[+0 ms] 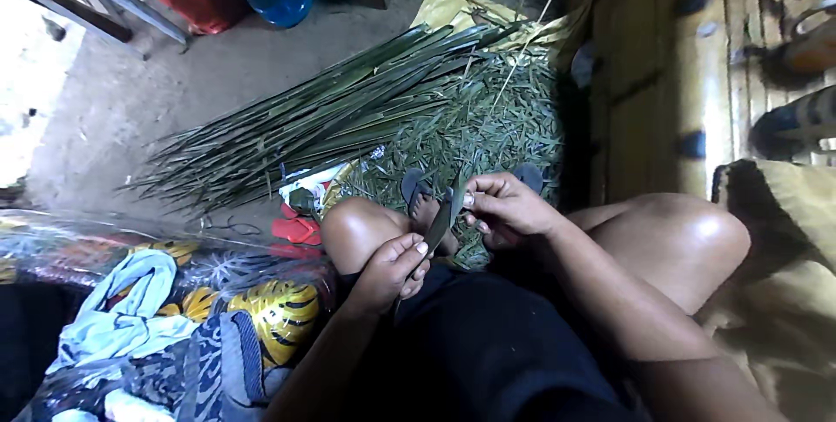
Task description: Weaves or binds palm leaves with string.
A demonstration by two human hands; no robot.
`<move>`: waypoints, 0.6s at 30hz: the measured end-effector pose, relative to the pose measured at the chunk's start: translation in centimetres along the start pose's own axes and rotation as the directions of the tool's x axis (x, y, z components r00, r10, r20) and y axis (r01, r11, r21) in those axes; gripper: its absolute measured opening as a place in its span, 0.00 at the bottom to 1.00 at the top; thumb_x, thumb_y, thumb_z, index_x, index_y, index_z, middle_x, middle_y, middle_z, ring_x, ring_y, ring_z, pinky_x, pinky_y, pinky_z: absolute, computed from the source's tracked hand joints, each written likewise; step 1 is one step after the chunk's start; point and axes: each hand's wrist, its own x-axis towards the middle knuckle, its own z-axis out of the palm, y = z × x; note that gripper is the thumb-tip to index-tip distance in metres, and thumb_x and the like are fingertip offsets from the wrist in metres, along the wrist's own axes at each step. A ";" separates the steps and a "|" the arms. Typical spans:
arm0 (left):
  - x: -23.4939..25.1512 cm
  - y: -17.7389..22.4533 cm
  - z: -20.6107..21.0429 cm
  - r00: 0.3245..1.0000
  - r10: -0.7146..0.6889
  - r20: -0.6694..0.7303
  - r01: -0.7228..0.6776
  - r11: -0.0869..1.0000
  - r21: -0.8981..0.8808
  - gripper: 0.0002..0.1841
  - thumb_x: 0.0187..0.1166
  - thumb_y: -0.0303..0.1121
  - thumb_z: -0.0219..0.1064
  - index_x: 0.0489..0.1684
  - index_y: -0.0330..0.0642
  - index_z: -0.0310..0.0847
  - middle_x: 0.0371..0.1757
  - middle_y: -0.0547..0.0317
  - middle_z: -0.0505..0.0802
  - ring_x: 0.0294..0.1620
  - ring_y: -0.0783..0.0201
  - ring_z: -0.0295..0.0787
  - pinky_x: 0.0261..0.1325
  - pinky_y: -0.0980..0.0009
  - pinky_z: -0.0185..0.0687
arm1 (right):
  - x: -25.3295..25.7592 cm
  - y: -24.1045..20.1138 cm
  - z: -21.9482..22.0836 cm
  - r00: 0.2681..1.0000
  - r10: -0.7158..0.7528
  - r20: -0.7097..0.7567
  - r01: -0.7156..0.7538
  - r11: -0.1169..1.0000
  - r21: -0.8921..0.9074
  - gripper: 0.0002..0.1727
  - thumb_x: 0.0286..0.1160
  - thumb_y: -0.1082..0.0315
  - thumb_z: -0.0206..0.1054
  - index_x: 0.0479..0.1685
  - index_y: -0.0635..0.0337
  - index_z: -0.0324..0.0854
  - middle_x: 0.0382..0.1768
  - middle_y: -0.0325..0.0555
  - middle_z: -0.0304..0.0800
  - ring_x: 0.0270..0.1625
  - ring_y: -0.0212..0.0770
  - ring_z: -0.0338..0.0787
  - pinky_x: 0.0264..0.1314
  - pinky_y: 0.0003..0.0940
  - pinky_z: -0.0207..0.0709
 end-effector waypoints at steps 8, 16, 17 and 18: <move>0.0 -0.4 -0.4 1.000 0.024 0.007 -0.024 1.000 -0.017 0.11 0.92 0.32 0.50 0.44 0.41 0.78 0.20 0.68 0.77 0.12 0.77 0.67 0.14 0.83 0.65 | 1.1 -1.1 -2.2 0.978 -0.042 -0.204 0.027 0.996 -0.080 0.10 0.87 0.67 0.59 0.45 0.59 0.86 0.25 0.39 0.86 0.19 0.28 0.80 0.20 0.22 0.78; 1.4 0.5 0.1 0.999 0.000 -0.036 -0.002 0.999 -0.053 0.11 0.92 0.32 0.50 0.46 0.40 0.77 0.20 0.68 0.78 0.11 0.78 0.67 0.15 0.83 0.66 | -0.7 0.2 1.5 0.995 0.094 0.039 -0.094 0.996 -0.005 0.10 0.86 0.65 0.61 0.44 0.61 0.85 0.26 0.40 0.90 0.20 0.27 0.84 0.22 0.21 0.80; 1.5 0.5 0.1 1.000 0.005 -0.024 -0.007 0.998 -0.069 0.11 0.92 0.31 0.49 0.47 0.40 0.78 0.20 0.68 0.78 0.11 0.77 0.67 0.15 0.83 0.66 | -0.9 0.5 1.9 0.992 0.103 0.079 -0.103 0.995 0.004 0.10 0.87 0.65 0.62 0.44 0.61 0.85 0.27 0.38 0.91 0.20 0.26 0.85 0.22 0.20 0.80; 1.6 0.4 0.1 1.000 0.012 -0.006 -0.013 0.997 -0.082 0.11 0.92 0.31 0.49 0.48 0.40 0.78 0.20 0.68 0.78 0.12 0.77 0.68 0.15 0.83 0.67 | -1.1 0.7 2.2 0.988 0.103 0.111 -0.105 0.994 0.013 0.10 0.87 0.65 0.61 0.45 0.60 0.86 0.27 0.36 0.91 0.20 0.24 0.84 0.21 0.18 0.79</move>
